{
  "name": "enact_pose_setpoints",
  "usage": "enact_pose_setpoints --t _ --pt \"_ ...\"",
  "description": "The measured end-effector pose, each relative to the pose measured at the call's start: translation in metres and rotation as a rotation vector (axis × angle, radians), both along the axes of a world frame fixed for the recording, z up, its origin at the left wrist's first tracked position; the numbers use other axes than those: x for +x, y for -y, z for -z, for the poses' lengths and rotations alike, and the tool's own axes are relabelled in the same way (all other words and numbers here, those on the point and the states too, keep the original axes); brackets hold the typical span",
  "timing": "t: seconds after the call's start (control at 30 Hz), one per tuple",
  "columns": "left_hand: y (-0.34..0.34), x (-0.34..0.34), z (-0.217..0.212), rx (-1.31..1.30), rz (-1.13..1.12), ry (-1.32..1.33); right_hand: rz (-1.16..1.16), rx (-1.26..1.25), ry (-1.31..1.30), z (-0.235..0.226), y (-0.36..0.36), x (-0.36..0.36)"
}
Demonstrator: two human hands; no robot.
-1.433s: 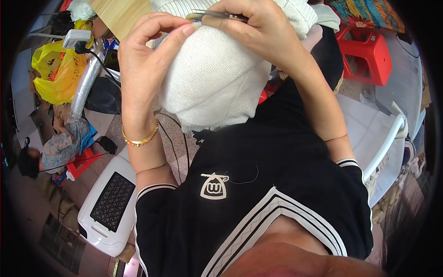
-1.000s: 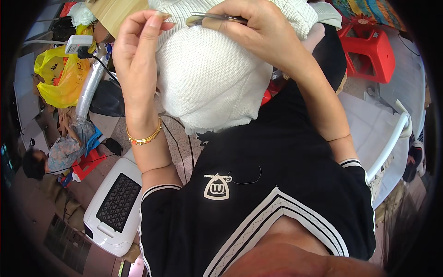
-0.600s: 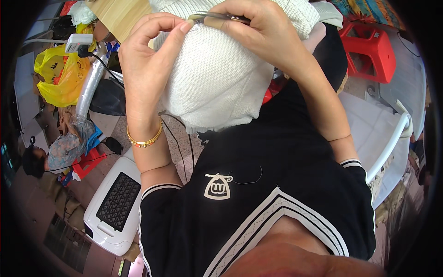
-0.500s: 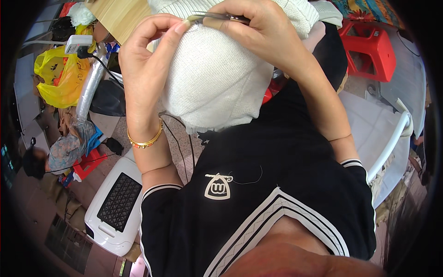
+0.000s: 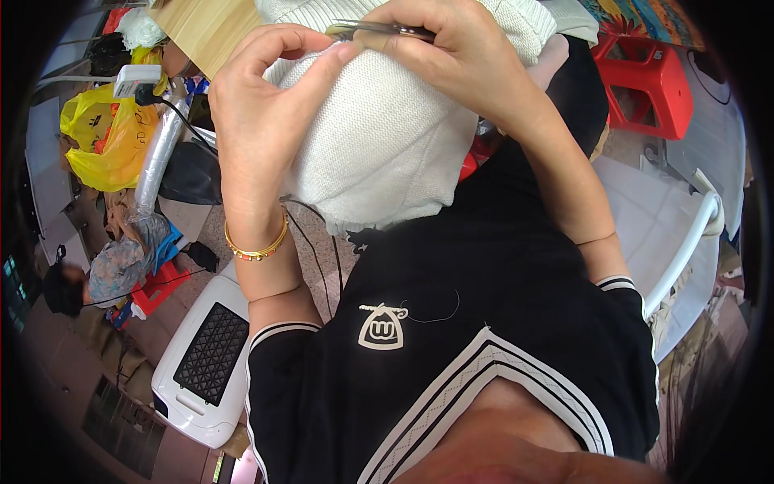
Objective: Trimming loose threads from buttons on a white knitted sweater using small thread snips.
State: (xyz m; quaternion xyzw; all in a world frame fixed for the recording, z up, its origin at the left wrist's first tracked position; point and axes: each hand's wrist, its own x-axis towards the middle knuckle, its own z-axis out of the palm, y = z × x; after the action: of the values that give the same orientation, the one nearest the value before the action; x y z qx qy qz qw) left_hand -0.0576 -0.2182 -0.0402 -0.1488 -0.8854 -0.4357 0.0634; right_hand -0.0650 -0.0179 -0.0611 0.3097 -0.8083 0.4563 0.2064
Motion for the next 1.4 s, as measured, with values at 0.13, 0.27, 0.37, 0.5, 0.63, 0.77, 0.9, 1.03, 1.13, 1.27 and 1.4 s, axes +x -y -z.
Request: enact_pose_setpoints --t 0.13,0.27,0.37,0.5,0.63,0.77,0.9,1.03,1.13,1.27,1.4 --pt "0.005 -0.005 0.012 0.223 -0.012 0.125 -0.002 -0.025 0.249 -0.004 -0.001 0.002" --pt "0.01 -0.004 0.021 0.385 -0.01 0.201 -0.01 -0.036 0.355 -0.023 -0.002 0.009" --pt "0.011 -0.001 0.021 0.497 -0.028 0.272 0.001 0.051 0.261 -0.032 -0.008 0.015" --pt "0.008 0.001 0.021 0.506 -0.027 0.248 -0.12 0.014 -0.256 -0.001 -0.013 0.001" --pt "0.011 0.002 0.021 0.521 -0.024 0.287 -0.067 0.081 -0.395 0.003 -0.013 0.004" --pt "0.017 0.004 0.02 0.424 0.044 0.221 0.014 0.14 0.604 -0.043 -0.013 0.024" --pt "0.01 0.005 0.012 0.311 0.028 0.205 -0.097 -0.053 -0.436 -0.001 -0.014 0.006" --pt "0.009 -0.003 0.016 0.295 0.113 0.124 -0.028 0.042 0.133 -0.004 -0.016 0.015" --pt "0.014 -0.002 0.017 0.315 0.143 0.112 -0.091 -0.012 -0.37 0.009 -0.011 0.015" --pt "0.012 0.002 0.017 0.385 0.068 0.212 0.011 0.111 -0.474 0.008 -0.005 0.01" --pt "0.012 0.003 0.023 0.375 0.053 0.21 0.098 0.477 0.191 -0.045 0.003 0.03"
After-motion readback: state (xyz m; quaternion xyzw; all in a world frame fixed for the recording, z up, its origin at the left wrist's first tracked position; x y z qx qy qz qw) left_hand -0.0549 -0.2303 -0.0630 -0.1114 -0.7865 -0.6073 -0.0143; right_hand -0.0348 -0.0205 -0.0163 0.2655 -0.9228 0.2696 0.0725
